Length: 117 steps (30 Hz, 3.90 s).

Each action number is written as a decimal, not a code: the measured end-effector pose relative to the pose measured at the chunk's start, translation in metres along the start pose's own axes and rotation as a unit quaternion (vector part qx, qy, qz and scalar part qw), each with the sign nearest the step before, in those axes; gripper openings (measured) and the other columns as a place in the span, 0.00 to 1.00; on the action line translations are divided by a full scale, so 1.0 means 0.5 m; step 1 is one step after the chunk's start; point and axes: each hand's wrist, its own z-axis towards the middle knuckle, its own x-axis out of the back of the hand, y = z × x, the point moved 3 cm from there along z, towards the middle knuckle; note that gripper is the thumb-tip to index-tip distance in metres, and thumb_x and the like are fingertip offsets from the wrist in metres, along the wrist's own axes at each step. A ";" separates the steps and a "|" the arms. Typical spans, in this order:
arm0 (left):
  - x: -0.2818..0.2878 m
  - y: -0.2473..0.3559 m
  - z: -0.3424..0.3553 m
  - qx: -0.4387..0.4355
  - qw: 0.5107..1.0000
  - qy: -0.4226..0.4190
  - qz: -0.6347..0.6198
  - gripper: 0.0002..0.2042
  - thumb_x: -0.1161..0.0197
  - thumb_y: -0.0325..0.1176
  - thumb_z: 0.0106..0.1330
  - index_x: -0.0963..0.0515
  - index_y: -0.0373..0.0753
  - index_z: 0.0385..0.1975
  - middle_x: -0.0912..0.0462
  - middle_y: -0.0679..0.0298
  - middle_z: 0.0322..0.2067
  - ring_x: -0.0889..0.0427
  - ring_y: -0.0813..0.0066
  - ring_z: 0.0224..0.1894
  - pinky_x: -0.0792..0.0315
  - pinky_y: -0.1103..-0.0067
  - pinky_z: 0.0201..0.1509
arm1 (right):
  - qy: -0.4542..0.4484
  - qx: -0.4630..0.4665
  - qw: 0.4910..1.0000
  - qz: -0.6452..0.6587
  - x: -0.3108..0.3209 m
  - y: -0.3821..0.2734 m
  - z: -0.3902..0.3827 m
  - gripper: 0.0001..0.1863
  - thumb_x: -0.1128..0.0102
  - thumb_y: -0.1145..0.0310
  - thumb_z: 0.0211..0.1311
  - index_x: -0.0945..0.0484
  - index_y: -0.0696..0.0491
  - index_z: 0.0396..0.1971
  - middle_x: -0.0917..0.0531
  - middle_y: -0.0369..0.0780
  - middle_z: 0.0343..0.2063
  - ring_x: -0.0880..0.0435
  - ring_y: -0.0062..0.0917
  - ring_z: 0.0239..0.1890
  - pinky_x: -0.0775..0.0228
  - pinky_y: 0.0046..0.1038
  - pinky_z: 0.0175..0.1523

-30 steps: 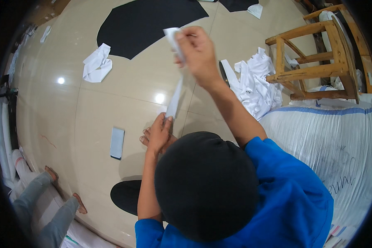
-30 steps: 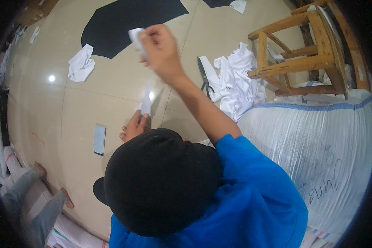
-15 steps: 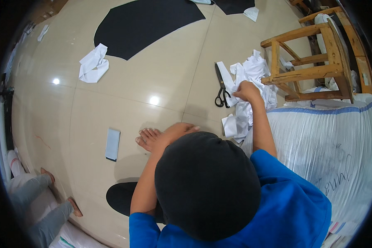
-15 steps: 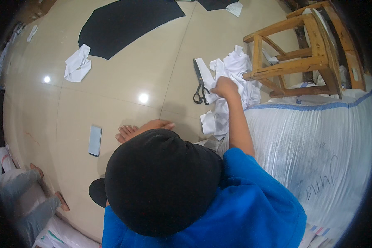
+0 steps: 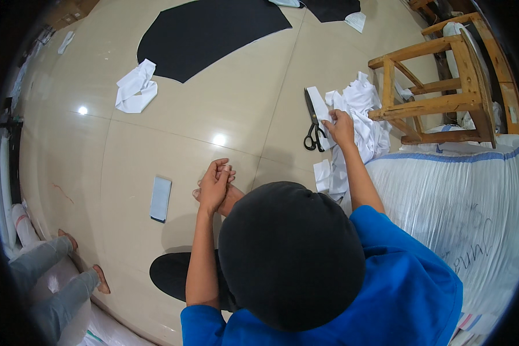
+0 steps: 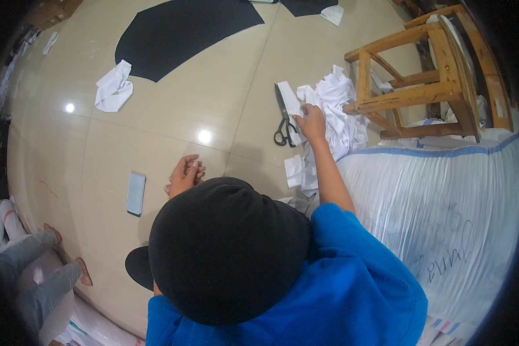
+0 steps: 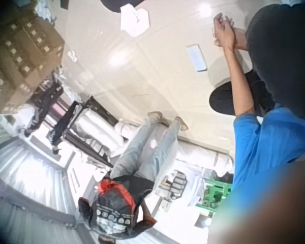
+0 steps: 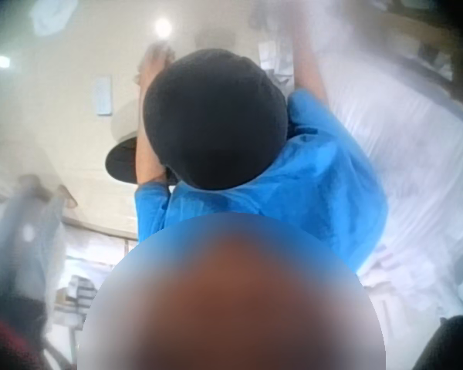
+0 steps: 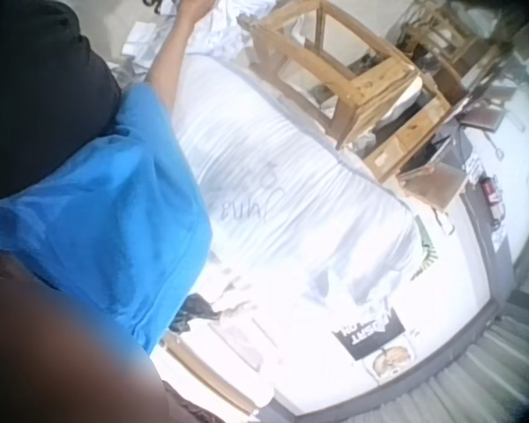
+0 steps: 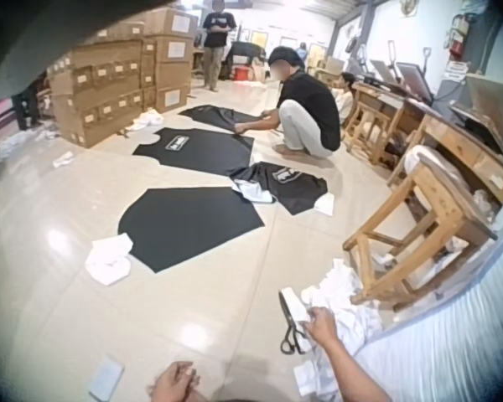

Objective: The person sits on the floor and cuts strips of black and white fabric using scissors. They fold and align the fabric pieces before cutting them into smaller rectangular shapes.

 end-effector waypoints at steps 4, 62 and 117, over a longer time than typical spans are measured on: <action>0.005 -0.011 0.004 -0.007 1.000 0.002 -0.016 0.14 0.46 0.30 0.76 0.28 0.31 0.57 0.21 0.60 0.41 0.17 0.75 0.44 0.20 0.81 0.49 | -0.061 -0.035 0.997 0.037 -0.014 0.033 0.011 0.13 0.29 0.65 0.52 0.17 0.58 0.34 0.16 0.46 0.28 0.17 0.39 0.33 0.25 0.38 0.44; 0.013 -0.021 0.007 -0.040 0.999 0.006 -0.036 0.13 0.49 0.28 0.77 0.29 0.30 0.56 0.21 0.57 0.43 0.17 0.74 0.44 0.21 0.81 0.49 | -0.135 -0.163 0.976 0.053 0.047 0.075 0.061 0.16 0.30 0.62 0.54 0.17 0.61 0.34 0.15 0.54 0.38 0.15 0.49 0.45 0.23 0.43 0.49; 0.002 -0.033 0.020 -0.057 0.997 -0.006 -0.051 0.12 0.49 0.28 0.77 0.28 0.30 0.55 0.20 0.59 0.41 0.17 0.75 0.41 0.22 0.82 0.46 | 0.133 -0.276 0.952 -0.015 0.005 0.242 0.057 0.18 0.35 0.57 0.54 0.16 0.59 0.33 0.15 0.56 0.35 0.16 0.53 0.42 0.25 0.45 0.50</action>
